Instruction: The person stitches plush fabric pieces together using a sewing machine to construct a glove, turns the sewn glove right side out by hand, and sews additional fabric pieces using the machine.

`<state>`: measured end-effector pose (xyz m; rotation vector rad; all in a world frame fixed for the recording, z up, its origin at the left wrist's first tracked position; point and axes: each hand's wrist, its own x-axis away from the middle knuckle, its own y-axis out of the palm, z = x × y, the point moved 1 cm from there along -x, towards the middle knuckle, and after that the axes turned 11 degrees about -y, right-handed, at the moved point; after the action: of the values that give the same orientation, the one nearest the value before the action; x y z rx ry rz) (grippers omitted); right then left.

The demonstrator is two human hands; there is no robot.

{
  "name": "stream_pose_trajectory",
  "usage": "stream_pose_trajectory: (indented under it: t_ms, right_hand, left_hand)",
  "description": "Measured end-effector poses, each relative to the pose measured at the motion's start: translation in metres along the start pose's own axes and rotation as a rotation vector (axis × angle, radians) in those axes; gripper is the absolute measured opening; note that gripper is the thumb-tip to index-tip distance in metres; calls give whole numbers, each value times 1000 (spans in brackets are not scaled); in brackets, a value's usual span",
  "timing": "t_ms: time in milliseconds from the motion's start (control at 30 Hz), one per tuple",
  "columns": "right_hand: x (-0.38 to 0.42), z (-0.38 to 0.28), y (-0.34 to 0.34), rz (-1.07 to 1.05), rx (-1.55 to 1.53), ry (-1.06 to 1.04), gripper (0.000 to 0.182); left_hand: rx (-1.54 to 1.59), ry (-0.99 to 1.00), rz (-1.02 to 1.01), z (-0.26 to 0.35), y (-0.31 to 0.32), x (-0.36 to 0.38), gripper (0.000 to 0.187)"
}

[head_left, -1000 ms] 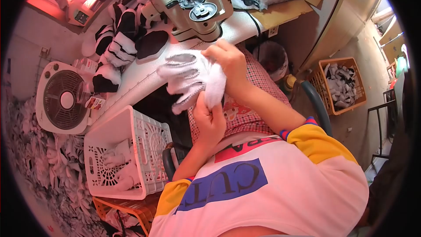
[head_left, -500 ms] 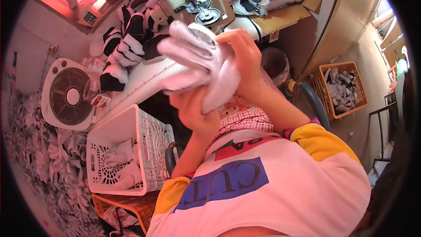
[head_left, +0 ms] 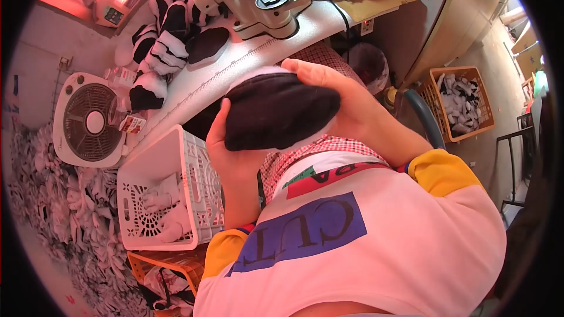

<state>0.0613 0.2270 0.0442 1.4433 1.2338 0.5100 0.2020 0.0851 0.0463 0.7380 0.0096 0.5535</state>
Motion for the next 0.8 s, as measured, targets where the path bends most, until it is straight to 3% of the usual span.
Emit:
stream_pose_trajectory:
  t_ms: [67,100,167,200,267,300,333,367,400,433,467,500,533,600,733,800]
  right_hand:
    - [1,-5,3,150,-152,28,37]
    - [3,-10,0,114,-161,-38,49]
    - [3,-15,-4,-3,-29,-84,54]
    - [4,-16,-4,-109,101,-127,59]
    - [2,-11,-3,2,167,-150,65]
    - [0,-10,-5,5,634,-348,61]
    - [-2,-10,-7,5,1105,-544,58]
    - [0,-11,-10,143,1413,-635,60]
    - [0,-11,-7,139,1415,-636,60]
    - [-1,-12,-1,179,1859,-851,56]
    - [-3,-11,6,220,2302,-1069,52]
    - [-8,-9,15,74,2344,-1299,50]
    - [-12,-7,19,69,2345,-1298,50]
    - [-15,2,24,-417,2199,-1233,46]
    - [-15,-4,18,-453,2009,-1054,38]
    - [-14,-5,21,-455,1998,-1092,38]
  left_hand:
    - [324,-75,-251,1,-1,0,64]
    - [320,-72,-255,3,5,0,64]
    - [-97,134,-445,7,28,-1,34]
    - [-98,135,-445,6,30,-5,34]
    - [-428,215,-83,2,29,-14,32]
    - [-584,334,114,-6,31,-18,33]
    - [-580,339,114,-14,31,-22,33]
    - [-946,690,256,-20,31,-25,34]
    - [-1306,1047,404,-24,34,-25,36]
    - [-1410,1268,412,-25,38,-24,37]
    - [-1406,1273,413,-25,39,-25,37]
    - [-1413,1371,396,-25,41,-26,37]
    - [-1422,1466,379,-25,42,-26,37]
    - [-1411,1527,391,-24,42,-26,38]
    - [-1431,1553,323,-18,46,-17,36]
    - [-1451,1426,390,-14,51,-12,33]
